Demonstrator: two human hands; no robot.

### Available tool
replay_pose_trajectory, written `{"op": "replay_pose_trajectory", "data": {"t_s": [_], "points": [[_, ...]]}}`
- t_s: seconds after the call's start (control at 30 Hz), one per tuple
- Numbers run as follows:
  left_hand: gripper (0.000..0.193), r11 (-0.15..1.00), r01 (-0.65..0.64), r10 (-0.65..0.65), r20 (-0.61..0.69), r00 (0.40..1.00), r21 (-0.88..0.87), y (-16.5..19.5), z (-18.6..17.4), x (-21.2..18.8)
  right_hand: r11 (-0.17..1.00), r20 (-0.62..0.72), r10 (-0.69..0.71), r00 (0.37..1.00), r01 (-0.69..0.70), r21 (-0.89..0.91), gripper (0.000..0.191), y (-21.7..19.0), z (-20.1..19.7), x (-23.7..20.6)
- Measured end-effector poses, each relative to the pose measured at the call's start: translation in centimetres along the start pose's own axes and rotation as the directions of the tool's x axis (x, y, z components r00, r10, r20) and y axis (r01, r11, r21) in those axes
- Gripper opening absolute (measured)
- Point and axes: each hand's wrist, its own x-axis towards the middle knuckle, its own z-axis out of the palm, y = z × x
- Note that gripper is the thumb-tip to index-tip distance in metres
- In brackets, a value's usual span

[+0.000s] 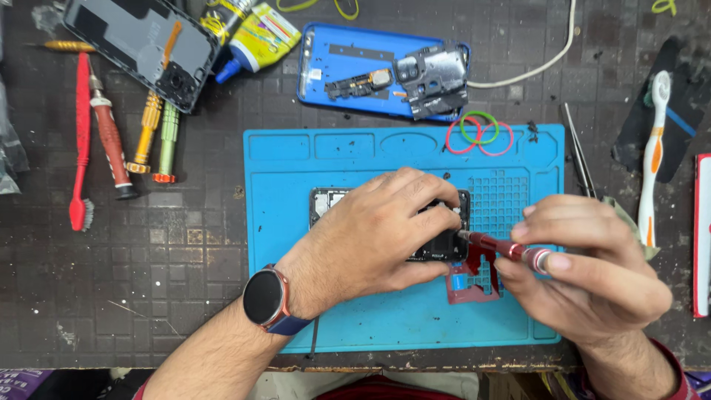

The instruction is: The person holds a replacement phone back cover, then uses a screwdriver to unscrew and rework the phone frame on a blue mat. They peel the old back panel off the frame, press the new back cover into place, and apply black glue from a tube along the edge of the cover.

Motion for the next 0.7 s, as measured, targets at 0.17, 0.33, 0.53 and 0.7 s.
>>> {"op": "replay_pose_trajectory", "data": {"t_s": [0.17,0.33,0.53,0.7], "points": [[0.046,1.000,0.003,-0.003,-0.008,1.000,0.000,0.0,0.3,-0.1,0.992,-0.012,0.090,0.996,-0.089,0.085,0.041,-0.4,-0.2,-0.2],[0.047,1.000,0.002,-0.002,-0.005,1.000,0.014,0.0,0.0,0.1,0.996,0.009,0.083,0.997,-0.083,0.040,0.044,-0.1,-0.4,-0.1],[0.049,1.000,0.004,-0.004,0.007,1.000,0.023,-0.1,0.3,-0.1,0.993,0.043,0.115,0.992,-0.115,0.004,0.040,0.1,-0.9,-1.1],[0.052,1.000,0.003,-0.003,-0.001,1.000,0.017,0.0,0.1,0.1,0.994,0.040,0.110,0.993,-0.111,0.008,0.040,0.1,-1.0,-0.8]]}}
